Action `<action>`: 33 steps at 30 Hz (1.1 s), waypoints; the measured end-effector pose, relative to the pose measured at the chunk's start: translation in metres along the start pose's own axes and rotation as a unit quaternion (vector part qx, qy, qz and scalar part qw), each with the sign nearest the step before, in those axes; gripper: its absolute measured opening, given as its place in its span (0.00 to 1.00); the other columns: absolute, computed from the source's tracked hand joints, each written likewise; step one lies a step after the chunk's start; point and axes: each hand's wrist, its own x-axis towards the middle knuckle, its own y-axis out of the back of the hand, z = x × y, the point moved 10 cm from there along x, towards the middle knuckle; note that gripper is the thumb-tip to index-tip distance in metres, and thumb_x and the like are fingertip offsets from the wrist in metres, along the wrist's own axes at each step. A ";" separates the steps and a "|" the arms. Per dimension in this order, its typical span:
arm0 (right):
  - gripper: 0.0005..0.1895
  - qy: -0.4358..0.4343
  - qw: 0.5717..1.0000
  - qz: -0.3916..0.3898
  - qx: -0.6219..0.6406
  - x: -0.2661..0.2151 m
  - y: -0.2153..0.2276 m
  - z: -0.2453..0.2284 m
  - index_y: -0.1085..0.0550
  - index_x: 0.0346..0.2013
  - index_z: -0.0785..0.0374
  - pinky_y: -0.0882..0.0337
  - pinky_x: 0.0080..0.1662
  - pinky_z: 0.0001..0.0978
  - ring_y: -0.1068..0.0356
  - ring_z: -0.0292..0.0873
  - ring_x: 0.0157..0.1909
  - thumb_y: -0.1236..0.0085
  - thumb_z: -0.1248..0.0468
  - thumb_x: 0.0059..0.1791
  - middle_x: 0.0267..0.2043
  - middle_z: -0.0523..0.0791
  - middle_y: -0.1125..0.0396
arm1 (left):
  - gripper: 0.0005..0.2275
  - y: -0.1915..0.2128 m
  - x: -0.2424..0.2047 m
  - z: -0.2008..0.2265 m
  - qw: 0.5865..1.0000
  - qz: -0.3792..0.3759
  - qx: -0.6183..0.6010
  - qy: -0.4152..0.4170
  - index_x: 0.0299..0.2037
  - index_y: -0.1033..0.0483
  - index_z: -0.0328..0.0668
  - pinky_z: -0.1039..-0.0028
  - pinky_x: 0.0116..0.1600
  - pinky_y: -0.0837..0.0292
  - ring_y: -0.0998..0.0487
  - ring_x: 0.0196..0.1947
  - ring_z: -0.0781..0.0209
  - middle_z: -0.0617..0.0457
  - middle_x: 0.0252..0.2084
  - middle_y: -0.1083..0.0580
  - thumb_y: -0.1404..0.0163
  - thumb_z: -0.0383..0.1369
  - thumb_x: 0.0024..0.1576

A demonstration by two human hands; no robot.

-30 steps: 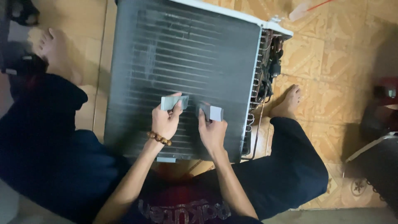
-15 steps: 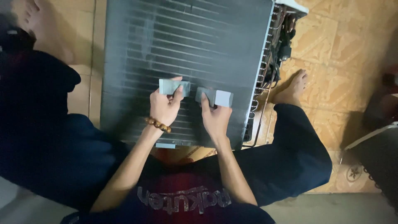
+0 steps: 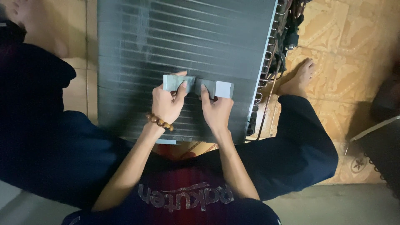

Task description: Straightening the metal fins of an air conditioner condenser or evaporator coil using small plastic cards

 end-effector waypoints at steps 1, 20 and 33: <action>0.21 0.000 1.000 0.001 0.000 0.000 0.001 -0.003 0.30 0.56 0.78 0.27 0.28 0.36 0.21 0.51 0.33 0.42 0.65 0.54 0.29 0.58 0.26 | 0.13 -0.001 0.000 -0.001 1.000 -0.001 0.000 0.000 0.58 0.24 0.41 0.52 0.37 0.16 0.17 0.37 0.32 0.32 0.41 0.21 0.49 0.27 0.64; 0.11 0.023 0.998 0.013 -0.056 0.006 0.004 -0.033 0.26 0.35 0.74 0.40 0.21 0.30 0.34 0.38 0.19 0.41 0.64 0.53 0.15 0.52 0.34 | 0.13 -0.010 0.003 0.004 0.999 0.013 0.034 -0.015 0.59 0.25 0.39 0.54 0.36 0.16 0.17 0.38 0.35 0.32 0.41 0.21 0.50 0.27 0.64; 0.13 0.020 0.997 0.029 -0.069 0.008 0.003 -0.028 0.26 0.29 0.72 0.45 0.18 0.33 0.41 0.37 0.14 0.38 0.63 0.51 0.11 0.52 0.37 | 0.14 -0.014 0.002 0.007 0.995 0.024 0.091 -0.024 0.58 0.23 0.40 0.54 0.38 0.16 0.18 0.42 0.32 0.32 0.42 0.21 0.50 0.30 0.63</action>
